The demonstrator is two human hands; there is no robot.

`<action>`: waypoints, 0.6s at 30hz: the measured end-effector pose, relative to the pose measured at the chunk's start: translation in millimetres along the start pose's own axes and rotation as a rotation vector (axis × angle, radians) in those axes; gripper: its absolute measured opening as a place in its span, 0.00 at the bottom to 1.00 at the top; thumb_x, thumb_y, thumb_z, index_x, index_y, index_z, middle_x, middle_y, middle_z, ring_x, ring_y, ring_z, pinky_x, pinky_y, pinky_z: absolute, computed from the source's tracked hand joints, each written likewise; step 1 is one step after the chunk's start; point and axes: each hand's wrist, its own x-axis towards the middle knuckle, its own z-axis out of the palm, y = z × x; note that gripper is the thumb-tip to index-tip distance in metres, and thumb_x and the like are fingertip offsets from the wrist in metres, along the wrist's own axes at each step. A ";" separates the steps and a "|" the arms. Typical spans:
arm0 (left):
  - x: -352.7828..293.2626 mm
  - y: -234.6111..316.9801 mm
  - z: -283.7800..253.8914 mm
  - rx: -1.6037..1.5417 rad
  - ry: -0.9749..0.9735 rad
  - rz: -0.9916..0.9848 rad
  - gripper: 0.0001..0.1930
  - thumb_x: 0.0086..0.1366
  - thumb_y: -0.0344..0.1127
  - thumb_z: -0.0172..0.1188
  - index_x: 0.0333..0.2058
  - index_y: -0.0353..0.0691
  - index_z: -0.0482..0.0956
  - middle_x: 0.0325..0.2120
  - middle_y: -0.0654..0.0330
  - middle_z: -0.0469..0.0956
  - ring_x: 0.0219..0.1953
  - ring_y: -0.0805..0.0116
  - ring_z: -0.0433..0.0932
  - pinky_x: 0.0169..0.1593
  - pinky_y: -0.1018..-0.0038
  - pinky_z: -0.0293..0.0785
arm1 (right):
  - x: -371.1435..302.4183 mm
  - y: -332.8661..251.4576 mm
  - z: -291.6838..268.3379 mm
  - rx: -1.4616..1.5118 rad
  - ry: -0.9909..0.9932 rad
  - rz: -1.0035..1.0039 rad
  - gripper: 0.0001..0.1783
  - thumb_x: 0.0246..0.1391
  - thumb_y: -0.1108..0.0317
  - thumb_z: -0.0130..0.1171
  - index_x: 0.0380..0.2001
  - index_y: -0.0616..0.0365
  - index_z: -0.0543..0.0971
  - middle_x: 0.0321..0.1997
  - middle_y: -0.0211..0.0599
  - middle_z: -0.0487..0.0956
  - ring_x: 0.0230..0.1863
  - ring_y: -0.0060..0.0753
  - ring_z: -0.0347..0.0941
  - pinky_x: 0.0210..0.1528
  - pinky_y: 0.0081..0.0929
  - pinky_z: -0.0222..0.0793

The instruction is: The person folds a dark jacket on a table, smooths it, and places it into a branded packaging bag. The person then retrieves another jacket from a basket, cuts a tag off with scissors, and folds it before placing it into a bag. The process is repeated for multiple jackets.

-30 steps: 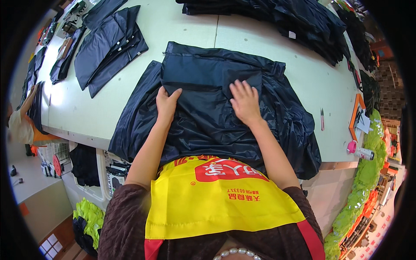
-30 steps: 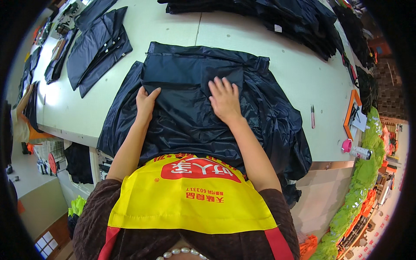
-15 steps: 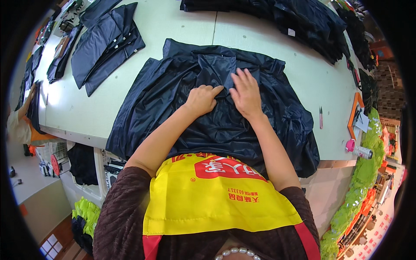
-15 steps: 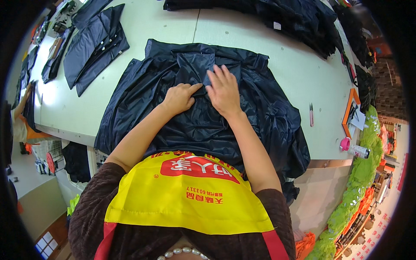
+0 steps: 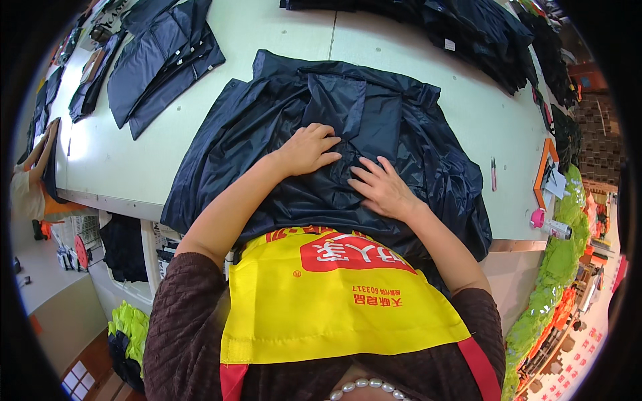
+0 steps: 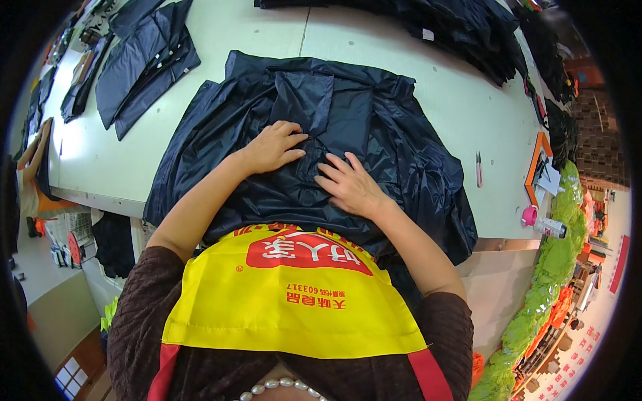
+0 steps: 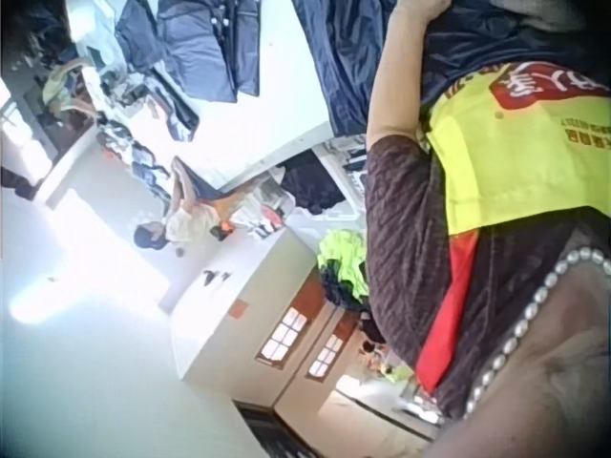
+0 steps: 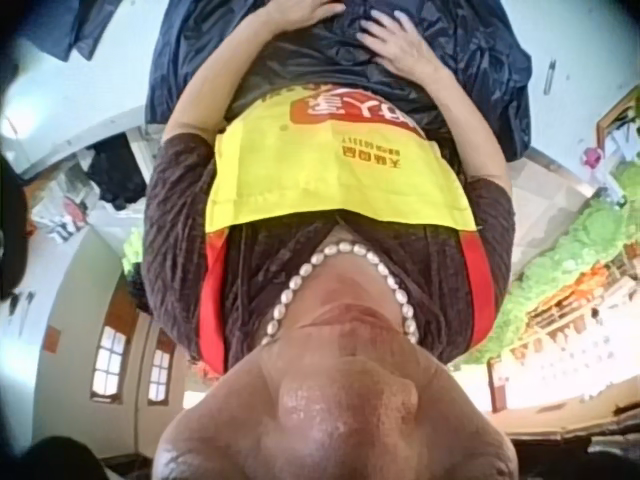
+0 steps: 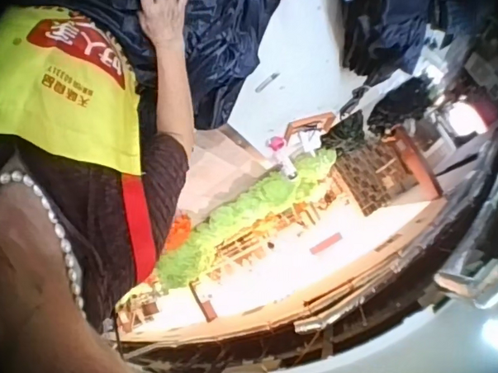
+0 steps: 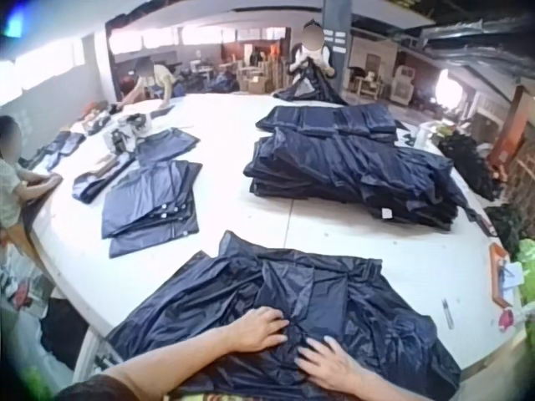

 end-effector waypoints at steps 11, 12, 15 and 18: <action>8.0 -29.1 -10.8 -0.496 0.191 -0.470 0.23 0.59 0.47 0.58 0.45 0.34 0.74 0.35 0.47 0.78 0.39 0.59 0.78 0.45 0.71 0.71 | 55.0 76.8 29.1 0.273 0.295 0.750 0.11 0.55 0.66 0.50 0.34 0.64 0.70 0.33 0.57 0.76 0.36 0.62 0.72 0.37 0.46 0.68; 9.1 -33.1 -0.4 -0.456 0.371 -0.485 0.20 0.55 0.41 0.63 0.42 0.34 0.74 0.30 0.48 0.79 0.33 0.55 0.79 0.39 0.69 0.73 | 63.2 64.7 14.9 0.183 0.240 0.812 0.12 0.55 0.65 0.51 0.36 0.63 0.70 0.36 0.55 0.76 0.37 0.60 0.73 0.39 0.45 0.69; 14.6 -22.5 17.6 -0.243 0.456 -0.550 0.17 0.54 0.36 0.61 0.42 0.37 0.73 0.34 0.49 0.78 0.36 0.53 0.77 0.42 0.69 0.72 | 72.1 49.9 -4.6 -0.077 0.443 0.608 0.20 0.54 0.61 0.53 0.46 0.61 0.69 0.49 0.50 0.73 0.49 0.53 0.69 0.49 0.43 0.66; 16.0 -14.7 14.8 -0.180 0.380 -0.589 0.18 0.53 0.34 0.60 0.44 0.39 0.72 0.38 0.50 0.76 0.38 0.53 0.77 0.45 0.67 0.71 | 69.8 39.2 -0.7 -0.210 0.378 0.299 0.34 0.52 0.53 0.55 0.59 0.58 0.63 0.64 0.45 0.60 0.65 0.45 0.55 0.63 0.43 0.52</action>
